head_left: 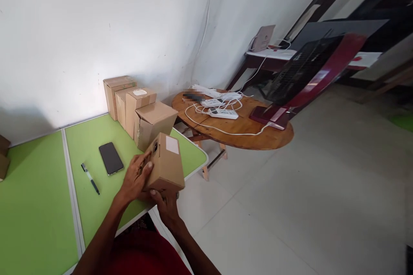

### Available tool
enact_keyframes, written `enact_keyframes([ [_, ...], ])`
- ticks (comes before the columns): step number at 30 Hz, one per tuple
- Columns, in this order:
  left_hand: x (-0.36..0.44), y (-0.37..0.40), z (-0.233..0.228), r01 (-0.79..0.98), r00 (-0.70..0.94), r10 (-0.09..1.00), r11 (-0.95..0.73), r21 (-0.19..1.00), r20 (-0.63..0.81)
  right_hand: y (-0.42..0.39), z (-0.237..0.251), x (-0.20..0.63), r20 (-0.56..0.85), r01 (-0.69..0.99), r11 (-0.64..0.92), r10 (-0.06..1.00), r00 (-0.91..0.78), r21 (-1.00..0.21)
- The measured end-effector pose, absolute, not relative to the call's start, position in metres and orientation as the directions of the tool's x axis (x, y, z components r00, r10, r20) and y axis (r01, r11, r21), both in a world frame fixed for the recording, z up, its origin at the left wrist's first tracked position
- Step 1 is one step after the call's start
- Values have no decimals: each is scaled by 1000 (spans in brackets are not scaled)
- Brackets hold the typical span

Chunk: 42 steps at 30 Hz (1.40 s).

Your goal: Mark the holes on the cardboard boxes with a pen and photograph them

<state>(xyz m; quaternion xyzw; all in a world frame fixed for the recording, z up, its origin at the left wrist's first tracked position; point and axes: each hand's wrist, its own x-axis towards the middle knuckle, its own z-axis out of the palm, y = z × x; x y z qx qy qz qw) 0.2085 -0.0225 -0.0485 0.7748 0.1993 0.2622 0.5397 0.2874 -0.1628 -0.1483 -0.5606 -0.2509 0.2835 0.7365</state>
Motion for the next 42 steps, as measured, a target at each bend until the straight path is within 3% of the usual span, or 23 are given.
enact_keyframes([
  [2, 187, -17, -40, 103, 751, 634, -389, 915, 185, -158, -141, 291, -15, -269, 245, 714, 700, -931],
  [5, 148, -3, -29, 315, 588, 781, -460, 830, 210, -135, -123, 292, -112, -552, 207, 865, 488, -807],
  [9, 86, 13, -21, 435, 295, 940, -289, 853, 168, -86, -105, 273, -117, -674, 12, 983, 145, -738],
  [13, 22, 8, -30, 230, 254, 955, 97, 968, -156, -46, -93, 242, -89, -618, -98, 995, -45, -780],
  [16, -6, -6, -46, 7, 166, 946, 280, 960, -277, -26, -80, 234, -48, -507, -114, 989, -142, -854],
  [18, -14, -11, -57, -104, 78, 945, 324, 940, -317, -15, -71, 241, -12, -329, -39, 996, -83, -943],
  [20, -15, -9, -65, -184, -1, 937, 343, 921, -349, -5, -64, 253, 17, 13, 16, 991, 133, -1000],
  [23, -10, 4, -72, -280, -75, 923, 343, 896, -377, 9, -61, 265, 7, 512, -226, 910, 414, -829],
  [25, -6, 14, -74, -332, -97, 920, 330, 884, -380, 18, -63, 262, -77, 625, -396, 877, 474, -672],
  [28, -3, 23, -77, -378, -118, 914, 319, 869, -387, 29, -70, 249, -146, 612, -486, 842, 520, -624],
  [34, -4, 17, -76, -446, -101, 891, 357, 821, -442, 25, -75, 262, -207, 484, -488, 826, 524, -726],
  [38, -3, 12, -76, -458, -59, 899, 362, 812, -434, 0, -74, 291, -288, 312, -424, 871, 399, -850],
  [42, -3, 12, -80, -462, -50, 910, 345, 817, -412, -32, -73, 293, -233, 95, -257, 949, 210, -962],
])
